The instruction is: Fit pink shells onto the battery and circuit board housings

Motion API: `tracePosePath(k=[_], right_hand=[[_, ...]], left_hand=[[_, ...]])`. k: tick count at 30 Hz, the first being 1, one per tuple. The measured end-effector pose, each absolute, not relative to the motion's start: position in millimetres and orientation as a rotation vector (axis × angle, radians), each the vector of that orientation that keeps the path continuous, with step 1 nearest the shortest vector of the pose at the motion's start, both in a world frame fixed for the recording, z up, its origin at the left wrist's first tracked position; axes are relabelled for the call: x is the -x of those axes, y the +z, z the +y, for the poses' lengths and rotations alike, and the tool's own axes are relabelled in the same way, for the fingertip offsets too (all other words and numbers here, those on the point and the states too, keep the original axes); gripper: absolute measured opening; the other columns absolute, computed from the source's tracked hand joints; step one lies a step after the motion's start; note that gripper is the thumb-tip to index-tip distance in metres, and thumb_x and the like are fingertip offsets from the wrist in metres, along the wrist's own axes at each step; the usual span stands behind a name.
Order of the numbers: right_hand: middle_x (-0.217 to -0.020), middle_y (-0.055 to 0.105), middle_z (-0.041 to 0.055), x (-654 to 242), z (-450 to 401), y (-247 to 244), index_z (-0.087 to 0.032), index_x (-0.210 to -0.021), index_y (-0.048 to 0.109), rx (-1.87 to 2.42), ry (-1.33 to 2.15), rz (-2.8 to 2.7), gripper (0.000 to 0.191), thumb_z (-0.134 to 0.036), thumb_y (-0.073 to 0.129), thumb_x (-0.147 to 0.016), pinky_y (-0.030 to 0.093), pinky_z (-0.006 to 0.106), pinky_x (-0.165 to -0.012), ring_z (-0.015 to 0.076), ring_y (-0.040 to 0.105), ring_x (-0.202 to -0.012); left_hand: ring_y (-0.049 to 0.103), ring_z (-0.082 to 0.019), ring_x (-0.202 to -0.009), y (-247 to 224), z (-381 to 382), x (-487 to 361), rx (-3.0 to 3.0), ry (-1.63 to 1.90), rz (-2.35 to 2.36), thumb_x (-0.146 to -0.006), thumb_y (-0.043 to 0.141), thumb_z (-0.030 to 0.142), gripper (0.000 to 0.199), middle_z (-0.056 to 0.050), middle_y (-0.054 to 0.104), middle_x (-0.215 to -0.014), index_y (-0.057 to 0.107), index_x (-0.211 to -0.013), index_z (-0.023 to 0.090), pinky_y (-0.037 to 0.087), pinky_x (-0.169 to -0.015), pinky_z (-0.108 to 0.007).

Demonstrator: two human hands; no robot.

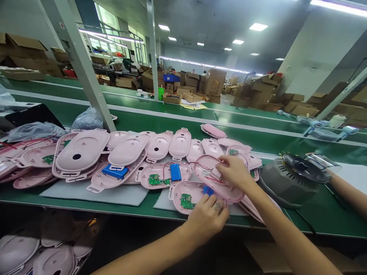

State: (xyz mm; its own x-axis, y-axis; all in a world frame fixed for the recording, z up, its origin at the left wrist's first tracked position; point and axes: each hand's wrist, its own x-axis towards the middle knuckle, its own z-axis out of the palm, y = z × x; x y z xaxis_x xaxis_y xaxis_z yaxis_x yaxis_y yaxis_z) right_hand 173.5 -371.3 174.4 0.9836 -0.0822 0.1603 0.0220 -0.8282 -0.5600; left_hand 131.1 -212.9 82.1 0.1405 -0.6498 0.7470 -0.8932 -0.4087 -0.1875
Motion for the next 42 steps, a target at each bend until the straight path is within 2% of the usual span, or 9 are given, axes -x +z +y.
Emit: tracePosePath(k=[5, 9, 13, 18, 23, 27, 33, 37, 42], right_hand=[[-0.076, 0.064, 0.0023, -141.2, -395.5, 161.2, -0.018, -0.085, 0.066, 2.588, -0.266, 0.194, 0.031, -0.041, 0.047, -0.08, 0.037, 0.03, -0.067, 0.0195, 0.056, -0.074], [-0.102, 0.069, 0.0055, -119.9, -397.8, 157.6, -0.018, -0.102, 0.069, 2.551, -0.27, 0.222, 0.038, -0.043, 0.052, -0.08, 0.042, 0.033, -0.082, 0.0247, 0.061, -0.093], [-0.107, 0.068, 0.0051, -121.0, -382.4, 162.9, -0.02, -0.102, 0.07, 2.597, -0.278, 0.064, 0.032, -0.038, 0.051, -0.083, 0.043, 0.032, -0.083, 0.0238, 0.062, -0.095], [-0.105, 0.069, 0.0036, -132.0, -364.4, 166.9, -0.02, -0.104, 0.068, 2.628, -0.279, -0.006, 0.03, -0.034, 0.049, -0.085, 0.044, 0.031, -0.082, 0.0205, 0.063, -0.092], [-0.105, 0.069, 0.0064, -135.7, -360.6, 165.6, -0.018, -0.106, 0.067, 2.692, -0.309, -0.088, 0.032, -0.033, 0.049, -0.085, 0.044, 0.033, -0.083, 0.0232, 0.064, -0.092], [-0.099, 0.07, 0.0048, -136.6, -356.7, 170.7, -0.018, -0.103, 0.067, 2.725, -0.285, -0.103, 0.031, -0.034, 0.047, -0.086, 0.043, 0.032, -0.077, 0.0229, 0.063, -0.088], [-0.096, 0.07, 0.0038, -138.7, -348.4, 177.0, -0.02, -0.101, 0.068, 2.792, -0.305, -0.141, 0.028, -0.031, 0.047, -0.086, 0.04, 0.032, -0.075, 0.0234, 0.063, -0.089], [-0.095, 0.07, 0.0032, -141.0, -341.3, 178.2, -0.021, -0.101, 0.067, 2.832, -0.324, -0.147, 0.028, -0.031, 0.045, -0.087, 0.038, 0.032, -0.071, 0.0234, 0.062, -0.087], [-0.088, 0.07, 0.0034, -141.6, -330.3, 182.8, -0.022, -0.1, 0.066, 2.891, -0.445, -0.122, 0.027, -0.03, 0.043, -0.09, 0.035, 0.031, -0.064, 0.0224, 0.061, -0.078]], left_hand=[[0.052, -0.018, -0.07, 103.7, -174.2, -125.1, -2.12, 0.96, -1.499, -0.082, 0.058, 0.022, 0.006, -0.004, 0.056, -0.075, 0.057, -0.081, 0.016, 0.039, -0.062, -0.034], [0.052, -0.03, -0.107, 138.6, -108.4, -143.5, -2.435, 0.759, -1.245, -0.079, 0.049, 0.01, 0.038, -0.013, 0.059, -0.117, 0.056, -0.116, 0.015, 0.039, -0.092, -0.046], [0.046, -0.032, -0.117, 160.8, -81.9, -180.4, -2.765, 0.482, -1.311, -0.074, 0.043, -0.001, 0.048, -0.012, 0.058, -0.118, 0.057, -0.115, 0.018, 0.032, -0.102, -0.05], [0.054, -0.025, -0.097, 169.5, -85.3, -204.1, -2.761, 0.277, -1.542, -0.084, 0.044, 0.005, 0.023, -0.006, 0.064, -0.093, 0.063, -0.088, 0.019, 0.036, -0.092, -0.041], [0.051, -0.022, -0.091, 185.6, -78.0, -207.2, -2.706, 0.289, -1.435, -0.094, 0.045, 0.027, 0.016, -0.003, 0.062, -0.092, 0.059, -0.09, 0.02, 0.035, -0.082, -0.036], [0.049, -0.017, -0.086, 194.9, -72.1, -213.8, -2.482, 0.031, -1.286, -0.091, 0.052, 0.028, 0.01, 0.0, 0.057, -0.087, 0.057, -0.088, 0.02, 0.035, -0.08, -0.03], [0.051, -0.013, -0.075, 187.3, -75.2, -220.0, -2.05, -0.356, -1.003, -0.091, 0.051, 0.037, 0.02, 0.002, 0.058, -0.083, 0.059, -0.087, 0.019, 0.038, -0.069, -0.023], [0.055, -0.015, -0.083, 172.4, -94.3, -203.8, -1.931, -0.16, -0.805, -0.09, 0.053, 0.036, 0.019, -0.001, 0.061, -0.09, 0.058, -0.09, 0.017, 0.042, -0.074, -0.025], [0.051, -0.022, -0.112, 154.1, -122.9, -186.3, -2.269, 0.558, -1.323, -0.094, 0.039, 0.014, 0.017, -0.007, 0.06, -0.118, 0.055, -0.097, 0.016, 0.038, -0.095, -0.035]])
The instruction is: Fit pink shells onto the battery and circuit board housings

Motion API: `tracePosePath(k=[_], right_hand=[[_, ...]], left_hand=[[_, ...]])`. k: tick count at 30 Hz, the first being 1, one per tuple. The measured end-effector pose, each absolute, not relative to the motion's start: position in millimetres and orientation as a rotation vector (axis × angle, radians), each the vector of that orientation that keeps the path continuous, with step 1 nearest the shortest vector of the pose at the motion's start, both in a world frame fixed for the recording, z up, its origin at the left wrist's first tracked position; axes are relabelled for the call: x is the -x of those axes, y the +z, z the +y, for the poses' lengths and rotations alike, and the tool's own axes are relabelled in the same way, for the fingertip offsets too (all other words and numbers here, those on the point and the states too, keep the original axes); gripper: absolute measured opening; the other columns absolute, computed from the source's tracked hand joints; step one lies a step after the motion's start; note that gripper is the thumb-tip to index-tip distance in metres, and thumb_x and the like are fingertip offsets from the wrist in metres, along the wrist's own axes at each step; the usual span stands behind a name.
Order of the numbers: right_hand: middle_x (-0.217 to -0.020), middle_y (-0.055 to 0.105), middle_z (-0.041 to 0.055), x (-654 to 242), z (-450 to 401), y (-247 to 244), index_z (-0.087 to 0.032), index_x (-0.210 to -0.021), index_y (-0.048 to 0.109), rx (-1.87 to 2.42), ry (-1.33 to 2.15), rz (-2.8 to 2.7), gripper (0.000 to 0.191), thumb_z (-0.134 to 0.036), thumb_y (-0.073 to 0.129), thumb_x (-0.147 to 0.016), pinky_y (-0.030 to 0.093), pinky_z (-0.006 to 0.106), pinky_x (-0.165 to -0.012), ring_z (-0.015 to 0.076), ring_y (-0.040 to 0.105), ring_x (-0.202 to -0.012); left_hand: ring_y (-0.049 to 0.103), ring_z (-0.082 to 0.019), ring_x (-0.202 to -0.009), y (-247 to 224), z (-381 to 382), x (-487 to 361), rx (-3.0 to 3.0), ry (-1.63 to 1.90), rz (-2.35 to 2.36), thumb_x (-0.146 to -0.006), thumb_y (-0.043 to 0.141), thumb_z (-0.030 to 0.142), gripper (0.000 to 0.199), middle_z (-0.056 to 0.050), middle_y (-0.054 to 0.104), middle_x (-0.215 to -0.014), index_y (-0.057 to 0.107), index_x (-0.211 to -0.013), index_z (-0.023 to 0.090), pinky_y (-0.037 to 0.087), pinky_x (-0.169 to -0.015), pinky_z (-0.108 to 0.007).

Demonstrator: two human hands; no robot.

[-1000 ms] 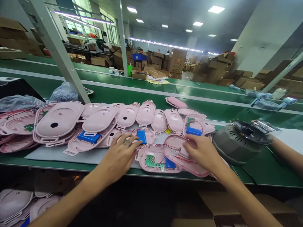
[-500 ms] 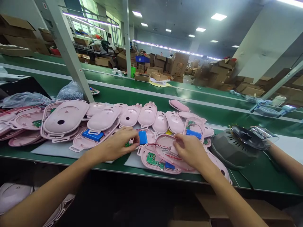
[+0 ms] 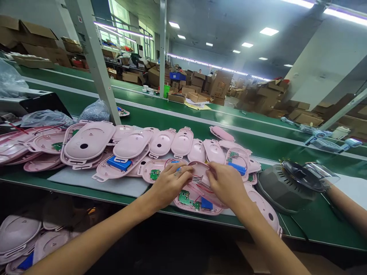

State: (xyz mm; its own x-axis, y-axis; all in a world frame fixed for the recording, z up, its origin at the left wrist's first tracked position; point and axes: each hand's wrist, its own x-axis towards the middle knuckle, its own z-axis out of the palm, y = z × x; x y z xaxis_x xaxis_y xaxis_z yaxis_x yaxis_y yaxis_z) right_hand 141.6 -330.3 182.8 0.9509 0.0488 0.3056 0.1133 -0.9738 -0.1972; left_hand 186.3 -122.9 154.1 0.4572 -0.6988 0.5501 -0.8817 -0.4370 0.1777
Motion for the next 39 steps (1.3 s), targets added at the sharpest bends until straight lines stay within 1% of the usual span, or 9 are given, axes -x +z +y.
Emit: tracePosePath(k=[2, 5, 11, 15, 21, 28, 32, 36, 39], right_hand=[[-0.086, 0.069, 0.0042, -141.0, -327.9, 185.4, -0.022, -0.099, 0.067, 2.905, -0.521, -0.078, 0.027, -0.03, 0.043, -0.09, 0.034, 0.03, -0.062, 0.0222, 0.061, -0.076], [-0.084, 0.07, 0.0047, -140.2, -326.4, 189.0, -0.022, -0.101, 0.067, 2.9, -0.614, 0.007, 0.027, -0.03, 0.044, -0.09, 0.034, 0.03, -0.06, 0.0228, 0.061, -0.075], [-0.096, 0.07, 0.0038, -143.2, -326.1, 188.7, -0.02, -0.106, 0.067, 2.844, -0.696, -0.07, 0.029, -0.028, 0.045, -0.09, 0.039, 0.03, -0.069, 0.0224, 0.063, -0.083], [-0.094, 0.071, -0.0003, -145.9, -331.2, 185.1, -0.023, -0.101, 0.068, 2.881, -0.628, -0.195, 0.025, -0.028, 0.046, -0.09, 0.04, 0.029, -0.068, 0.0208, 0.063, -0.082], [-0.092, 0.07, 0.001, -145.0, -348.0, 185.6, -0.024, -0.104, 0.067, 3.03, -0.771, -0.124, 0.027, -0.031, 0.045, -0.09, 0.038, 0.031, -0.064, 0.0222, 0.063, -0.079], [-0.092, 0.07, 0.0021, -146.1, -357.4, 192.5, -0.024, -0.106, 0.067, 3.16, -0.899, -0.068, 0.028, -0.031, 0.044, -0.091, 0.03, 0.028, -0.055, 0.0203, 0.062, -0.073], [-0.09, 0.07, -0.0001, -147.1, -360.0, 195.7, -0.027, -0.106, 0.066, 3.237, -0.96, 0.045, 0.027, -0.031, 0.044, -0.092, 0.026, 0.026, -0.051, 0.0185, 0.061, -0.069], [-0.09, 0.071, 0.0015, -147.7, -361.3, 195.5, -0.025, -0.107, 0.067, 3.256, -0.921, 0.125, 0.029, -0.03, 0.043, -0.091, 0.027, 0.026, -0.051, 0.02, 0.062, -0.069], [-0.091, 0.071, 0.0043, -148.3, -364.7, 194.4, -0.023, -0.109, 0.067, 3.221, -0.865, 0.151, 0.032, -0.032, 0.042, -0.092, 0.032, 0.027, -0.054, 0.0217, 0.063, -0.074]], left_hand=[[0.052, -0.023, -0.109, 151.9, -127.0, -186.8, -2.408, 0.741, -1.451, -0.094, 0.034, 0.009, 0.023, -0.009, 0.062, -0.112, 0.055, -0.099, 0.015, 0.039, -0.09, -0.036], [0.054, -0.022, -0.1, 151.8, -125.6, -192.1, -2.362, 0.759, -1.518, -0.094, 0.035, 0.012, 0.021, -0.008, 0.064, -0.094, 0.056, -0.097, 0.015, 0.04, -0.086, -0.034], [0.054, -0.018, -0.098, 147.7, -124.4, -192.8, -1.96, 0.207, -1.084, -0.095, 0.044, 0.028, 0.017, -0.004, 0.062, -0.098, 0.059, -0.096, 0.019, 0.039, -0.091, -0.033], [0.056, -0.017, -0.092, 140.8, -129.9, -186.1, -1.888, 0.154, -0.859, -0.095, 0.044, 0.032, 0.019, -0.003, 0.063, -0.094, 0.058, -0.093, 0.019, 0.04, -0.087, -0.033], [0.06, -0.014, -0.078, 136.1, -126.7, -183.0, -1.763, -0.034, -0.8, -0.096, 0.039, 0.037, 0.023, 0.0, 0.064, -0.08, 0.053, -0.093, 0.019, 0.044, -0.077, -0.027], [0.055, -0.013, -0.076, 145.1, -119.2, -186.9, -1.783, -0.168, -0.97, -0.093, 0.045, 0.027, 0.012, 0.002, 0.065, -0.077, 0.054, -0.091, 0.02, 0.038, -0.079, -0.028], [0.055, -0.012, -0.07, 142.2, -121.9, -189.8, -1.764, -0.195, -0.932, -0.095, 0.036, 0.028, 0.019, 0.002, 0.061, -0.075, 0.053, -0.095, 0.019, 0.04, -0.072, -0.025], [0.052, -0.012, -0.067, 137.0, -120.2, -190.5, -1.742, -0.193, -0.907, -0.094, 0.033, 0.027, 0.02, 0.001, 0.056, -0.073, 0.051, -0.091, 0.018, 0.041, -0.067, -0.024], [0.055, -0.014, -0.079, 136.2, -112.1, -188.3, -1.737, -0.173, -0.922, -0.09, 0.034, 0.022, 0.021, -0.002, 0.061, -0.085, 0.054, -0.097, 0.018, 0.043, -0.073, -0.027]])
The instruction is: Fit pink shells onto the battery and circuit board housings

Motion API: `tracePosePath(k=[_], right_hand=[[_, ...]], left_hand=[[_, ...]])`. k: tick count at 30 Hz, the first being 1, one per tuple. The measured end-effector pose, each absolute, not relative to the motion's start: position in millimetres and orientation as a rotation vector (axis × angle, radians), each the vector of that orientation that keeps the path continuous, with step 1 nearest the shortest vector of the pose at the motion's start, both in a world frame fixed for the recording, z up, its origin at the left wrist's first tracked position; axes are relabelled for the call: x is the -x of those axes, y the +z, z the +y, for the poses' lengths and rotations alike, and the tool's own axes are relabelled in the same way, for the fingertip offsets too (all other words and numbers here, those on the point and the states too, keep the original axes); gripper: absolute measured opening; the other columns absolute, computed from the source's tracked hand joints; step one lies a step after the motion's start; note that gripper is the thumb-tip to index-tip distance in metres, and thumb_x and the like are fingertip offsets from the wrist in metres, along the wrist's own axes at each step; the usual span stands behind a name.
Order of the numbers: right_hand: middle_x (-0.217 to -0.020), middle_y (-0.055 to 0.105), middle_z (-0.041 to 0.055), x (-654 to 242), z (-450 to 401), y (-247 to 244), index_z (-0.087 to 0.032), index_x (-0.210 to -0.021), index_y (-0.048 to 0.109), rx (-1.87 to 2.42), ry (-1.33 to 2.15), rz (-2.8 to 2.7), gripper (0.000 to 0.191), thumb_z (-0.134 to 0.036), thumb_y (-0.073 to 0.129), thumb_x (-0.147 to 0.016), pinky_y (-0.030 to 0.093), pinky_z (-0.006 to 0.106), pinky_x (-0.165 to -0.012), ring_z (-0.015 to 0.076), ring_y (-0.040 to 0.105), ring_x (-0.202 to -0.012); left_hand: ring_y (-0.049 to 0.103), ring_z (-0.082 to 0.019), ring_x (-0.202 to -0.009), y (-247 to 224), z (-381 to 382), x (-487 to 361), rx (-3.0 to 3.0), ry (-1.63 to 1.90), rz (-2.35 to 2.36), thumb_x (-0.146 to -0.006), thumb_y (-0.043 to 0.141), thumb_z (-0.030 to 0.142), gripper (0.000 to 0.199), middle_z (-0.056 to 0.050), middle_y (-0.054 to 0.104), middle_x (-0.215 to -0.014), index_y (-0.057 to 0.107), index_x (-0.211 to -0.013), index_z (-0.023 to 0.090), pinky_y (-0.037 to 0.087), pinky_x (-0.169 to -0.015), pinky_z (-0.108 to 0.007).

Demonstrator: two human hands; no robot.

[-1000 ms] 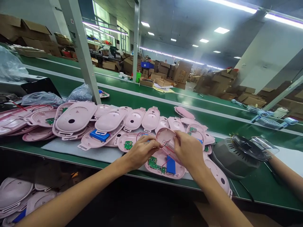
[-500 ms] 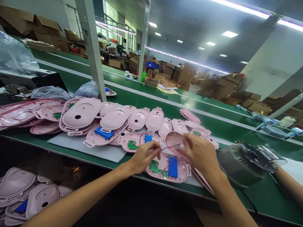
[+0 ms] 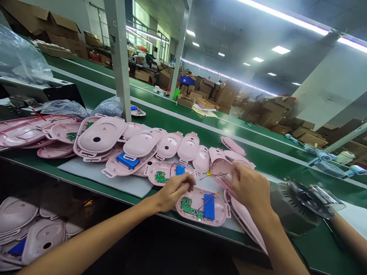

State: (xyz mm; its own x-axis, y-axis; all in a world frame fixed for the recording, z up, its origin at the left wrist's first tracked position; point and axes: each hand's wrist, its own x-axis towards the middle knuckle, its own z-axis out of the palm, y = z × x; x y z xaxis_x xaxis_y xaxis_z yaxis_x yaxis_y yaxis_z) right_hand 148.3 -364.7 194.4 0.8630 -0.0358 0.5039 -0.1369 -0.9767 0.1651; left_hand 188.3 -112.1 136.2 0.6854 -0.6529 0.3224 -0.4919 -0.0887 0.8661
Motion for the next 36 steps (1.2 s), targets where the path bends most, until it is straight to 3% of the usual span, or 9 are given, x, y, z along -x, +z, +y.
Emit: tracePosePath(k=[4, 10, 13, 19, 21, 24, 27, 31, 36], right_hand=[[-0.092, 0.071, 0.006, -148.9, -373.9, 194.8, -0.023, -0.113, 0.067, -2.897, 0.736, -0.153, 0.034, -0.035, 0.043, -0.092, 0.036, 0.029, -0.058, 0.0243, 0.064, -0.08], [-0.085, 0.07, 0.0003, -145.0, -382.7, 197.5, -0.025, -0.105, 0.068, -3.054, 0.649, 0.127, 0.029, -0.038, 0.047, -0.089, 0.04, 0.029, -0.062, 0.02, 0.062, -0.073], [-0.088, 0.07, -0.0026, -141.3, -373.2, 198.0, -0.026, -0.103, 0.068, -3.119, 0.587, 0.3, 0.026, -0.036, 0.048, -0.09, 0.041, 0.028, -0.066, 0.0174, 0.062, -0.076], [-0.094, 0.07, -0.0027, -141.6, -337.1, 194.8, -0.025, -0.104, 0.067, -3.222, 0.647, 0.515, 0.024, -0.029, 0.048, -0.09, 0.04, 0.027, -0.068, 0.0157, 0.063, -0.079], [-0.092, 0.07, -0.0021, -144.7, -329.3, 193.5, -0.024, -0.102, 0.068, -3.297, 0.606, 0.538, 0.023, -0.027, 0.049, -0.089, 0.039, 0.027, -0.068, 0.0154, 0.063, -0.079], [-0.086, 0.07, -0.0024, -150.7, -323.2, 190.7, -0.025, -0.097, 0.068, -3.368, 0.505, 0.464, 0.021, -0.026, 0.05, -0.087, 0.036, 0.027, -0.065, 0.0155, 0.062, -0.075], [-0.083, 0.069, -0.0015, -157.5, -317.3, 185.1, -0.024, -0.095, 0.067, -3.354, 0.465, 0.389, 0.019, -0.035, 0.054, -0.085, 0.033, 0.027, -0.063, 0.0172, 0.061, -0.074], [-0.071, 0.064, 0.0009, -167.9, -305.3, 174.7, -0.02, -0.076, 0.06, -3.304, 0.489, 0.336, 0.028, -0.048, 0.058, -0.081, 0.027, 0.027, -0.057, 0.0176, 0.055, -0.067], [-0.067, 0.061, 0.0, -179.9, -300.8, 173.4, -0.019, -0.068, 0.056, -3.409, 0.426, 0.361, 0.018, -0.032, 0.058, -0.08, 0.024, 0.027, -0.056, 0.0136, 0.051, -0.063]], left_hand=[[0.056, -0.017, -0.09, 135.6, -103.2, -182.9, -1.789, -0.119, -0.944, -0.087, 0.048, 0.022, 0.016, -0.004, 0.064, -0.096, 0.061, -0.097, 0.019, 0.041, -0.083, -0.029], [0.06, -0.013, -0.076, 128.2, -108.7, -182.4, -1.779, -0.042, -0.791, -0.093, 0.046, 0.028, 0.021, -0.003, 0.066, -0.084, 0.062, -0.091, 0.016, 0.045, -0.069, -0.023], [0.06, -0.013, -0.079, 128.8, -111.4, -182.9, -1.753, 0.027, -0.791, -0.093, 0.048, 0.031, 0.022, -0.003, 0.065, -0.088, 0.065, -0.095, 0.017, 0.047, -0.073, -0.023], [0.049, -0.022, -0.117, 133.2, -120.5, -182.7, -1.846, 0.382, -1.009, -0.09, 0.055, 0.031, 0.017, -0.009, 0.049, -0.124, 0.07, -0.096, 0.024, 0.045, -0.099, -0.038], [0.051, -0.02, -0.115, 131.1, -125.7, -185.5, -1.784, 0.312, -0.888, -0.089, 0.057, 0.023, 0.012, -0.007, 0.044, -0.13, 0.067, -0.094, 0.023, 0.046, -0.1, -0.037], [0.061, -0.015, -0.094, 126.1, -131.1, -192.1, -1.629, 0.109, -0.626, -0.081, 0.063, 0.014, 0.025, -0.005, 0.055, -0.114, 0.056, -0.104, 0.023, 0.053, -0.084, -0.031], [0.064, -0.014, -0.084, 122.5, -132.7, -196.6, -1.569, 0.04, -0.526, -0.075, 0.072, 0.02, 0.042, -0.001, 0.058, -0.098, 0.045, -0.107, 0.023, 0.054, -0.07, -0.025], [0.065, -0.014, -0.084, 122.0, -133.5, -196.8, -1.555, -0.01, -0.494, -0.074, 0.072, 0.026, 0.037, 0.0, 0.059, -0.098, 0.048, -0.102, 0.023, 0.054, -0.068, -0.022], [0.065, -0.017, -0.09, 127.7, -134.5, -201.1, -1.534, -0.091, -0.454, -0.071, 0.071, 0.025, 0.042, -0.001, 0.063, -0.097, 0.048, -0.105, 0.022, 0.054, -0.073, -0.025]])
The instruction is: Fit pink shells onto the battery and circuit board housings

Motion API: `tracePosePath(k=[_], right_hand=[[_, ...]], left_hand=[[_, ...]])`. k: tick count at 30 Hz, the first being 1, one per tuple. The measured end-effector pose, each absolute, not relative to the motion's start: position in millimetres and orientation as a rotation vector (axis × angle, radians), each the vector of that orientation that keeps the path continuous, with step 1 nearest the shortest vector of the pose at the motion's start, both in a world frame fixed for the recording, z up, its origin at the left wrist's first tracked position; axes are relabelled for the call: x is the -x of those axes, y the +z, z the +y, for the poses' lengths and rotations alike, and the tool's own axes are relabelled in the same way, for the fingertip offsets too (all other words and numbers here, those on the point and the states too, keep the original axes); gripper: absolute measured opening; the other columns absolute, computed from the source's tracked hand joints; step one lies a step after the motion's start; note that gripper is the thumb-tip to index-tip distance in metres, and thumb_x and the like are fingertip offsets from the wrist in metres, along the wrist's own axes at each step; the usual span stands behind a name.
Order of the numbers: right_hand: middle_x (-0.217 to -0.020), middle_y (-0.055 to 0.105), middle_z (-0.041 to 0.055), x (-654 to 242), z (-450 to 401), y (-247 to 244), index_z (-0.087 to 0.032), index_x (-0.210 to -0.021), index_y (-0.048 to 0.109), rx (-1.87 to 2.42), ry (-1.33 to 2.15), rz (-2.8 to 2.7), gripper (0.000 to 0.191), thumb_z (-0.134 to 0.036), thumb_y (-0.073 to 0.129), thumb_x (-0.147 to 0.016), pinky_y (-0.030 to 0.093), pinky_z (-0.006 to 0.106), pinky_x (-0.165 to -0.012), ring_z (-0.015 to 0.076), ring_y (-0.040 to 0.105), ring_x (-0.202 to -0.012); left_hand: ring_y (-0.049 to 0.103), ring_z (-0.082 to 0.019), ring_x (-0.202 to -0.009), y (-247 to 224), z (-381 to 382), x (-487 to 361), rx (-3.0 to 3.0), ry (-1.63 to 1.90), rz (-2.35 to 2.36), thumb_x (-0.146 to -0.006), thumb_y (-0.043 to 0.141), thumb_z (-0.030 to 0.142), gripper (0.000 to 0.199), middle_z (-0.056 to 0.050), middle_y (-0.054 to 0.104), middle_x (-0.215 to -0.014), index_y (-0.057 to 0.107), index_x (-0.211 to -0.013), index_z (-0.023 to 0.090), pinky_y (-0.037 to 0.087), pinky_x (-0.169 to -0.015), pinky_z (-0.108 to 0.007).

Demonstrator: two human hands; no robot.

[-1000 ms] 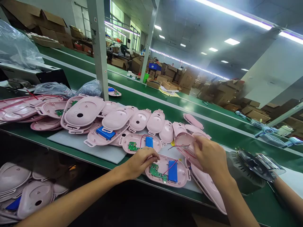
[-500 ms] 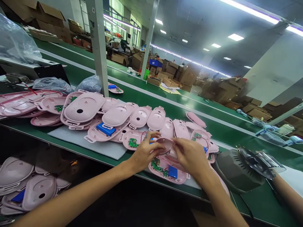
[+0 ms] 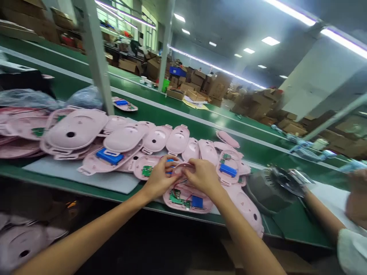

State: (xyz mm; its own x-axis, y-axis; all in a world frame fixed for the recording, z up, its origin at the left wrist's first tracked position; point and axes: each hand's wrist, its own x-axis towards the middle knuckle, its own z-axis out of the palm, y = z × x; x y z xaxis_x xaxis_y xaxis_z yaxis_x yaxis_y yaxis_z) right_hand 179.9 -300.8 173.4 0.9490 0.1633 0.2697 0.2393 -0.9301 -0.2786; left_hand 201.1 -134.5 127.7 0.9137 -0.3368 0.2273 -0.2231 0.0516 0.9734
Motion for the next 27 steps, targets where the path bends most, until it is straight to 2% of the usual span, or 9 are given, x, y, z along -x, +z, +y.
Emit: tracePosePath(k=[5, 7, 10, 12, 16, 18, 21, 25, 27], right_hand=[[-0.074, 0.066, 0.0007, -187.2, -305.5, 183.1, -0.019, -0.078, 0.063, 2.756, -0.316, -0.314, 0.013, -0.031, 0.059, -0.079, 0.028, 0.026, -0.059, 0.0137, 0.054, -0.067], [-0.076, 0.067, 0.0011, -189.0, -303.3, 185.8, -0.019, -0.081, 0.065, 2.736, -0.348, -0.29, 0.015, -0.034, 0.059, -0.079, 0.03, 0.025, -0.059, 0.0142, 0.056, -0.069], [-0.077, 0.068, 0.0014, -188.4, -298.0, 188.1, -0.02, -0.083, 0.066, 2.702, -0.384, -0.255, 0.017, -0.035, 0.06, -0.078, 0.031, 0.025, -0.058, 0.0157, 0.058, -0.071], [-0.079, 0.068, 0.0008, -184.4, -301.0, 187.8, -0.02, -0.087, 0.067, 2.619, -0.406, -0.27, 0.015, -0.03, 0.062, -0.077, 0.036, 0.025, -0.062, 0.0157, 0.06, -0.073], [-0.085, 0.069, 0.0026, -164.1, -348.6, 178.7, -0.018, -0.09, 0.066, 2.078, -0.693, -0.032, 0.019, -0.032, 0.064, -0.077, 0.047, 0.027, -0.074, 0.0148, 0.063, -0.078], [-0.075, 0.066, 0.0039, -148.0, -391.6, 170.3, -0.014, -0.083, 0.063, 1.634, -0.86, 0.349, 0.028, -0.041, 0.064, -0.077, 0.051, 0.029, -0.067, 0.0155, 0.063, -0.067], [-0.072, 0.065, 0.0038, -124.0, -453.8, 159.1, -0.013, -0.084, 0.059, 1.074, -0.889, 0.775, 0.031, -0.044, 0.061, -0.078, 0.055, 0.032, -0.062, 0.0157, 0.063, -0.06], [-0.085, 0.069, 0.0075, -111.8, -488.4, 152.9, -0.012, -0.089, 0.061, 0.983, -0.804, 0.843, 0.034, -0.045, 0.059, -0.082, 0.058, 0.033, -0.064, 0.0168, 0.066, -0.069], [-0.086, 0.069, 0.0069, -115.1, -488.2, 152.9, -0.012, -0.088, 0.063, 0.973, -0.79, 0.841, 0.03, -0.041, 0.064, -0.079, 0.058, 0.032, -0.065, 0.0161, 0.066, -0.07]], left_hand=[[0.059, -0.02, -0.107, 130.6, -132.7, -213.8, -1.658, -0.137, -0.515, -0.077, 0.063, 0.03, 0.037, -0.005, 0.061, -0.115, 0.054, -0.112, 0.021, 0.05, -0.088, -0.03], [0.061, -0.018, -0.096, 129.9, -131.3, -218.2, -1.772, -0.128, -0.562, -0.083, 0.058, 0.04, 0.036, -0.002, 0.063, -0.109, 0.054, -0.115, 0.024, 0.05, -0.08, -0.027], [0.059, -0.015, -0.068, 131.0, -128.8, -220.7, -1.841, -0.151, -0.571, -0.083, 0.058, 0.049, 0.04, 0.003, 0.065, -0.082, 0.053, -0.116, 0.027, 0.045, -0.059, -0.023], [0.058, -0.015, -0.064, 133.7, -127.7, -220.6, -1.773, -0.21, -0.553, -0.08, 0.062, 0.051, 0.045, 0.003, 0.063, -0.076, 0.052, -0.115, 0.026, 0.045, -0.055, -0.022], [0.051, -0.013, -0.054, 141.5, -128.3, -216.2, -1.697, -0.267, -0.446, -0.075, 0.067, 0.054, 0.051, 0.005, 0.058, -0.064, 0.051, -0.114, 0.025, 0.04, -0.048, -0.019], [0.047, -0.011, -0.051, 145.3, -129.6, -212.3, -1.705, -0.239, -0.392, -0.071, 0.07, 0.055, 0.054, 0.006, 0.055, -0.059, 0.053, -0.113, 0.024, 0.035, -0.046, -0.017], [0.052, -0.013, -0.058, 150.1, -131.6, -206.5, -1.655, -0.229, -0.346, -0.064, 0.076, 0.055, 0.06, 0.004, 0.057, -0.061, 0.056, -0.11, 0.023, 0.04, -0.051, -0.019], [0.047, -0.012, -0.049, 152.5, -133.0, -203.6, -1.655, -0.227, -0.328, -0.061, 0.079, 0.053, 0.061, 0.007, 0.049, -0.053, 0.057, -0.109, 0.022, 0.036, -0.046, -0.02], [0.05, -0.013, -0.052, 150.2, -132.6, -205.1, -1.642, -0.225, -0.333, -0.061, 0.079, 0.052, 0.061, 0.006, 0.052, -0.056, 0.057, -0.109, 0.023, 0.039, -0.048, -0.02]])
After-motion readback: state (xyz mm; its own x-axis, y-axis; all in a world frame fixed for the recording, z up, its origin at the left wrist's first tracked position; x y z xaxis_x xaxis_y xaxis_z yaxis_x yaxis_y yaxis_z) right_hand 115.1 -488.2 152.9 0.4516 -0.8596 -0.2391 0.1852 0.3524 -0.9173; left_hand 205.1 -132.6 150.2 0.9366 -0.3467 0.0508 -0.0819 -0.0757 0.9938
